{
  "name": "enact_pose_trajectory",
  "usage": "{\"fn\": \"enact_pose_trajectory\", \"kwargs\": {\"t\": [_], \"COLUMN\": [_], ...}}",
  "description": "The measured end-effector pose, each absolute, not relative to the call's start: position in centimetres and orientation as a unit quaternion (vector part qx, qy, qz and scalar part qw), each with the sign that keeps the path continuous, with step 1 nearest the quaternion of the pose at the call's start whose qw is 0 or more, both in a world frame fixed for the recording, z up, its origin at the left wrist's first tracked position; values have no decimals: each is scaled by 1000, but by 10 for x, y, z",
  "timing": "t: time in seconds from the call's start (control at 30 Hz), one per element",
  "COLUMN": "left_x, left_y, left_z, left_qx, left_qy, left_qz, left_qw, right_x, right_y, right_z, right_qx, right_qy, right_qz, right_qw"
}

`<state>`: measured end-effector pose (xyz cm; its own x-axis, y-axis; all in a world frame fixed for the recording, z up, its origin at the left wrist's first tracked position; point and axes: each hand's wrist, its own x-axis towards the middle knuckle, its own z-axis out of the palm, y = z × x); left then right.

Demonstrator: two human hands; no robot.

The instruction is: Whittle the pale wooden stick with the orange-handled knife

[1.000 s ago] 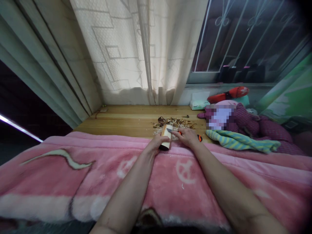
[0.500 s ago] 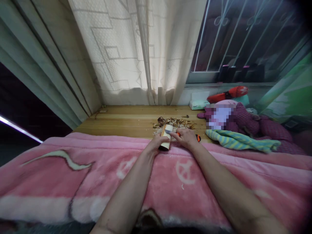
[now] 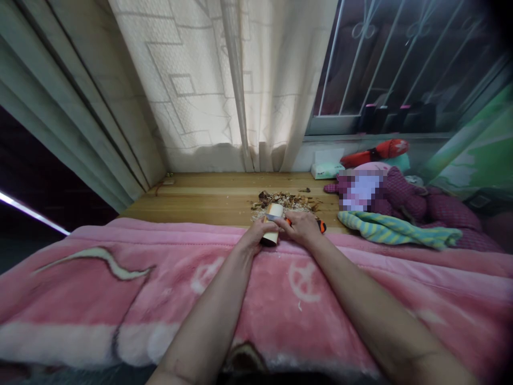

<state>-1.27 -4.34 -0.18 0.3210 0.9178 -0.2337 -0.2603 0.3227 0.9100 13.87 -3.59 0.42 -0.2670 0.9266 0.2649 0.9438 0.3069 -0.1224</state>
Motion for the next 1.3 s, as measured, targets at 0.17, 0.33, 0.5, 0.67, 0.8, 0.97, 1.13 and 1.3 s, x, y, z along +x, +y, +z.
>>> {"fn": "enact_pose_trajectory", "kwargs": {"t": [0.17,0.33,0.5,0.67,0.8,0.97,1.13,1.3], "left_x": [-13,-12,-14,-13,-13,-13,-12,-12], "left_y": [-46,-46,-46,-46,-47,-47,-48,-47], "left_z": [0,1,0,0,0,1,2,1], "left_qx": [399,403,408,414,412,415,418,431], "left_qy": [427,408,414,398,411,404,421,414], "left_qz": [409,420,404,418,405,417,402,409], "left_qw": [701,703,706,704,705,701,697,689], "right_x": [143,142,146,143,144,142,148,147], "right_y": [-31,-33,-30,-32,-33,-36,-31,-31], "right_z": [4,4,3,2,4,9,7,6], "right_qx": [-649,-596,-657,-595,-645,-585,-662,-600], "right_qy": [-748,-790,-740,-787,-749,-796,-737,-788], "right_qz": [-34,-26,-25,-23,-28,-18,-23,-11], "right_qw": [136,146,144,161,150,154,130,136]}}
